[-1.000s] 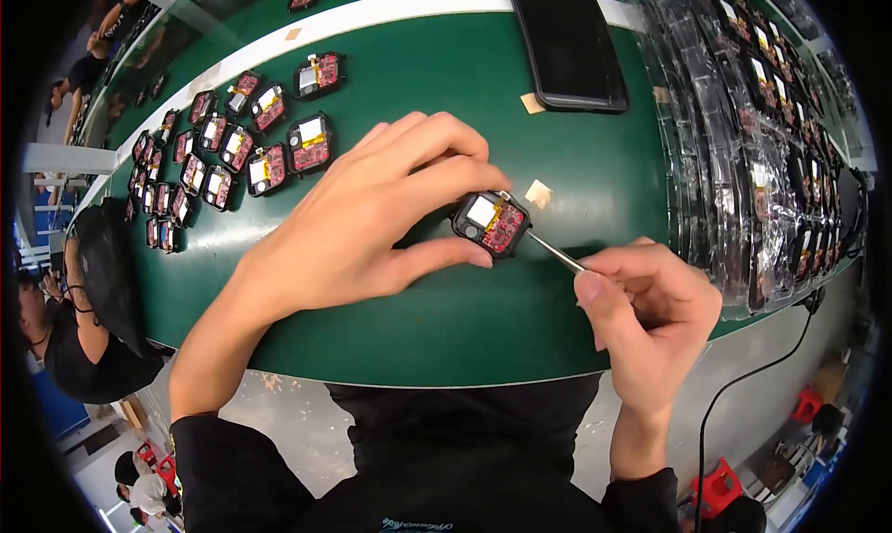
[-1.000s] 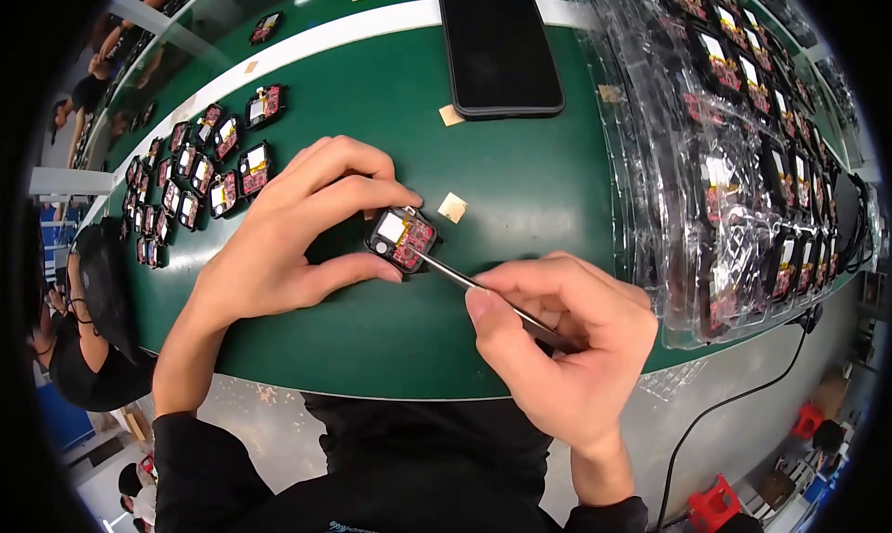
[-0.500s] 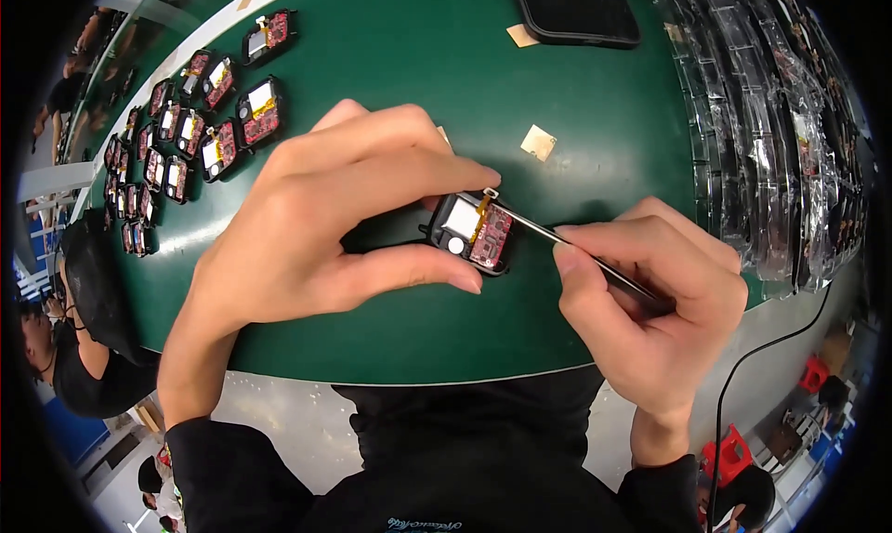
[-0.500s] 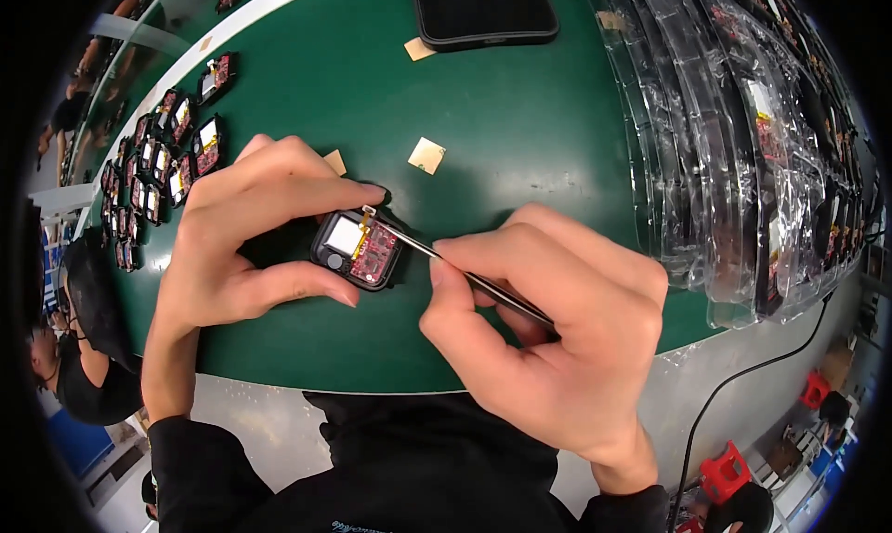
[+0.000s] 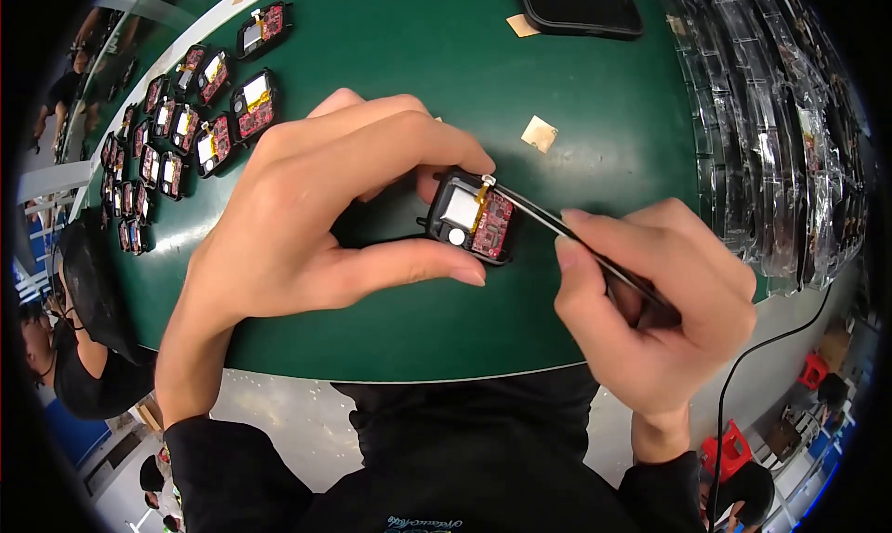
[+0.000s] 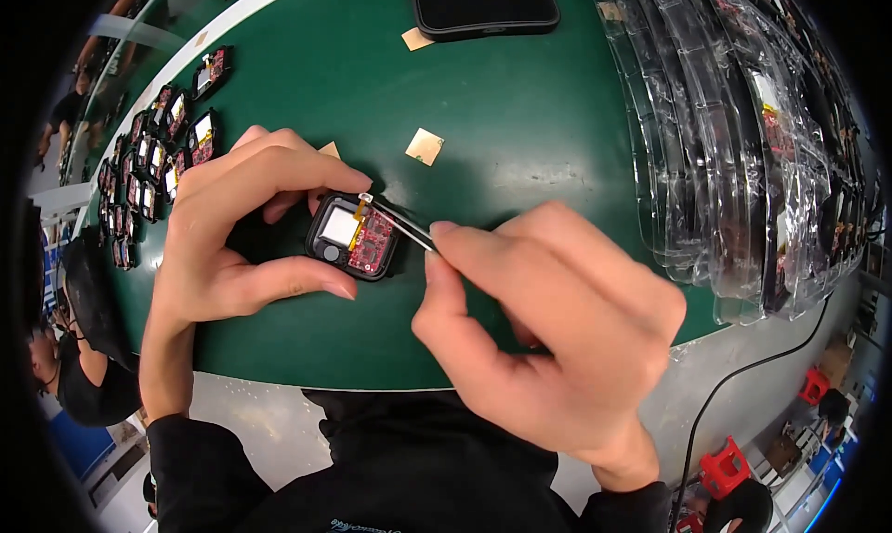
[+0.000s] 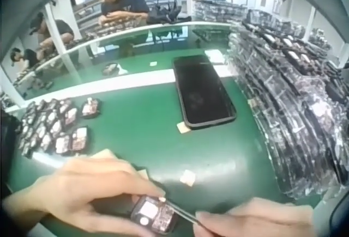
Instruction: Assembling electronic components into smartwatch casings using tweezers.
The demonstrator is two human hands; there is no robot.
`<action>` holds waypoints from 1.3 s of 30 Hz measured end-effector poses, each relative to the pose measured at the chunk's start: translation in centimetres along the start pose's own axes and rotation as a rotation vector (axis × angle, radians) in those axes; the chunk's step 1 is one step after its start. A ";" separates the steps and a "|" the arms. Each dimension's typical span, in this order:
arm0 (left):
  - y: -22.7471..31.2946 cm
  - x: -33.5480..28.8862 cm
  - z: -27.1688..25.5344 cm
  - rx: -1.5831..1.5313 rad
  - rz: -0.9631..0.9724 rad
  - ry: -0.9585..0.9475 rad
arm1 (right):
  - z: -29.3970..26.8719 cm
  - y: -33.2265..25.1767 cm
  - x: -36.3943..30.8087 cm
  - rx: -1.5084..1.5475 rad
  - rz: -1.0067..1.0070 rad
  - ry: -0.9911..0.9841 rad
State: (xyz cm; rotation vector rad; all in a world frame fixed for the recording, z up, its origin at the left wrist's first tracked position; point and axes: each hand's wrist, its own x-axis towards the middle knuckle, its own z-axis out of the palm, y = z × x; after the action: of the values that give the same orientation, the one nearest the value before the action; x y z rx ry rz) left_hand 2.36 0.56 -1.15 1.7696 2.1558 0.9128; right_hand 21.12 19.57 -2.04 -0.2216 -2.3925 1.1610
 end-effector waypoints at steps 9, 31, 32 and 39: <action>-0.1 0.1 0.1 0.006 0.021 0.014 | 0.9 0.4 -0.4 -0.071 -0.137 0.096; -1.5 0.1 -1.3 -0.120 0.029 -0.127 | -0.1 -0.2 0.1 0.095 0.056 -0.022; -1.5 0.1 -1.2 -0.121 0.029 -0.127 | -0.1 -0.2 0.0 0.094 0.053 -0.024; -1.4 0.1 -0.8 -0.109 0.042 -0.115 | 0.2 0.0 -0.1 0.100 0.060 -0.044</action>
State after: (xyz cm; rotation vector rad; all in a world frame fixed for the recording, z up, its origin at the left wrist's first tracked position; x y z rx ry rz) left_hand 0.77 0.22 -1.27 1.7751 1.9674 0.8970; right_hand 21.11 19.40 -2.13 -0.2391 -2.3723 1.3227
